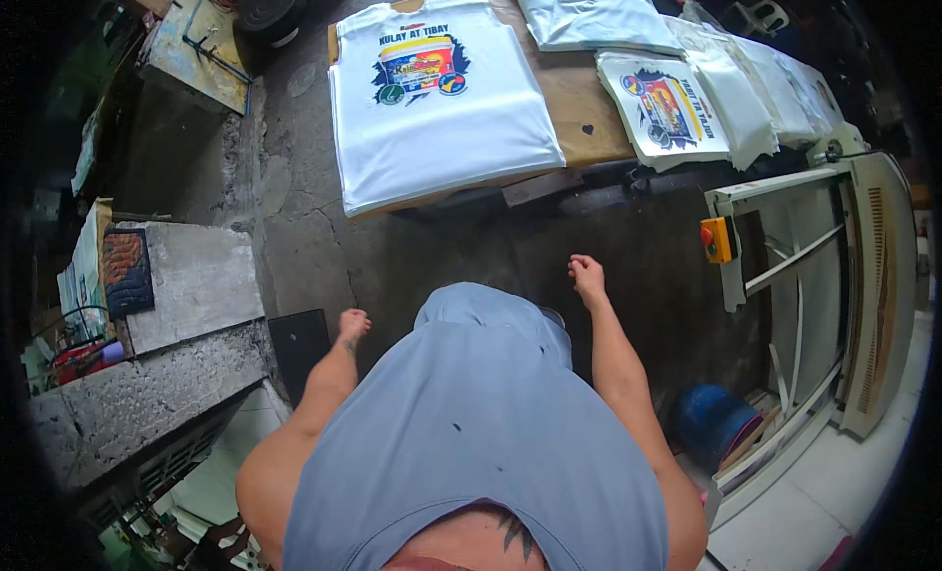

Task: Placing and removing white shirts from a screen printing or drying machine, then folding them on a table.

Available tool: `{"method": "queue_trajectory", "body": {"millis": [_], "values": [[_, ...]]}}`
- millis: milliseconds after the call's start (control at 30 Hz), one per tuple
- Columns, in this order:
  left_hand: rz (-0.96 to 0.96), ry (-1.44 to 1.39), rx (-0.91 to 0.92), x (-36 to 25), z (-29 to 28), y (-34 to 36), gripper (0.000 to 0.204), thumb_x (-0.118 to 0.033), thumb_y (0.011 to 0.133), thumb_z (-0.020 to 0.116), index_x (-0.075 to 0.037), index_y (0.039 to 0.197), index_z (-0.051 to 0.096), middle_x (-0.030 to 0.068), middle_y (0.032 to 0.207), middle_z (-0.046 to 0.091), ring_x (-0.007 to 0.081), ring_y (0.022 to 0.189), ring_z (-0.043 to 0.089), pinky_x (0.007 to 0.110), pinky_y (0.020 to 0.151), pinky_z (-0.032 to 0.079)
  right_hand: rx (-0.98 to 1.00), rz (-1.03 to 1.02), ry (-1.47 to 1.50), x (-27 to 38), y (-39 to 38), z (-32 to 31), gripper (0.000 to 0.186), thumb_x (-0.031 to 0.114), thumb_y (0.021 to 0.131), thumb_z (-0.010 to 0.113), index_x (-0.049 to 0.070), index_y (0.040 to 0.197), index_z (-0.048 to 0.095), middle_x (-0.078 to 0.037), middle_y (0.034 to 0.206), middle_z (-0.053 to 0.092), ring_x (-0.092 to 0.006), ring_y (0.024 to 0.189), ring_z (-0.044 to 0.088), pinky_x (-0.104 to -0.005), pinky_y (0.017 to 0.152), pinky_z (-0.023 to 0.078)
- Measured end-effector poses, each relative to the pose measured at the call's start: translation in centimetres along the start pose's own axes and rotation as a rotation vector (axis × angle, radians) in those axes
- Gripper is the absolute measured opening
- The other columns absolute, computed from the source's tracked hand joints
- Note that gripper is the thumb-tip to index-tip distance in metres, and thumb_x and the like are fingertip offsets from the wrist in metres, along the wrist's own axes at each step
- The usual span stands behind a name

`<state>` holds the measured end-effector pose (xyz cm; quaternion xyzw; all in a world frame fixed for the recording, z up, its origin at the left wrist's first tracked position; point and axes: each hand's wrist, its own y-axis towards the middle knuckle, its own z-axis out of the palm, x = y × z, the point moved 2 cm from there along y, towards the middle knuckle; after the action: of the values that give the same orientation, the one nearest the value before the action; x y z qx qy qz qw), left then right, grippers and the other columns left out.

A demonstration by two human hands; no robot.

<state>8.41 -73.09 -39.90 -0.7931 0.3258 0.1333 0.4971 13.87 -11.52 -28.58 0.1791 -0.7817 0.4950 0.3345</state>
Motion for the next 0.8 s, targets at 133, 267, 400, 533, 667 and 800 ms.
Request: {"method": "queue_trajectory", "body": {"millis": [133,267,400,533,667,800], "values": [[0.289,0.461,0.278,-0.6,11.6,-4.1,0.027,-0.028,0.083,0.061,-0.005,0.095,0.068,0.0178,0.085,0.071,0.0329,0.083,0.07,0.044,0.068,0.054,0.019,0.083,-0.048,-5.2,-1.1,2.1,0.021,0.013,0.089,0.059,0.009,0.108,0.067,-0.001,0.09,0.067,-0.0112,0.078,0.062,-0.0302,0.06,0.049],[0.392,0.463,0.231,-2.8,15.1,-2.1,0.037,-0.038,0.082,0.06,-0.008,0.102,0.068,0.0189,0.103,0.068,0.0376,0.104,0.064,0.046,0.084,0.051,-0.057,-0.055,-0.168,-10.7,-2.2,3.7,0.025,0.0,0.082,0.058,0.001,0.104,0.069,-0.009,0.094,0.071,-0.0167,0.09,0.065,-0.0293,0.08,0.052],[0.673,0.407,0.353,-15.1,14.7,-4.2,0.037,-0.022,0.084,0.063,-0.006,0.118,0.064,0.0187,0.114,0.066,0.0349,0.108,0.063,0.04,0.091,0.051,0.028,0.043,-0.048,-10.0,-0.3,1.8,0.027,0.002,0.085,0.058,0.002,0.11,0.067,-0.009,0.097,0.07,-0.0146,0.084,0.064,-0.029,0.075,0.052],[0.847,-0.061,0.418,-35.1,14.7,-16.4,0.036,-0.023,0.096,0.059,-0.005,0.126,0.06,0.0105,0.104,0.069,0.0164,0.093,0.064,0.029,0.08,0.051,0.102,0.164,-0.033,-7.1,-0.3,-0.9,0.027,0.009,0.089,0.056,0.008,0.115,0.064,-0.003,0.097,0.067,-0.011,0.08,0.06,-0.0322,0.067,0.049],[1.303,-0.4,0.774,-49.4,10.9,-35.5,0.043,-0.035,0.099,0.054,-0.001,0.124,0.061,0.0041,0.079,0.061,0.0091,0.069,0.055,0.026,0.064,0.046,0.068,0.251,-0.027,-7.2,0.2,-3.4,0.024,0.013,0.092,0.053,0.012,0.113,0.064,-0.001,0.095,0.068,-0.0109,0.079,0.061,-0.0344,0.063,0.048],[2.059,-1.145,1.076,-53.4,9.0,-47.6,0.05,-0.05,0.098,0.049,-0.004,0.106,0.067,0.0069,0.069,0.057,0.0184,0.049,0.05,0.033,0.044,0.035,0.101,0.274,-0.07,-7.7,0.6,-4.5,0.022,0.011,0.092,0.053,0.012,0.11,0.066,0.0,0.091,0.068,-0.0102,0.075,0.061,-0.0312,0.058,0.047]]}}
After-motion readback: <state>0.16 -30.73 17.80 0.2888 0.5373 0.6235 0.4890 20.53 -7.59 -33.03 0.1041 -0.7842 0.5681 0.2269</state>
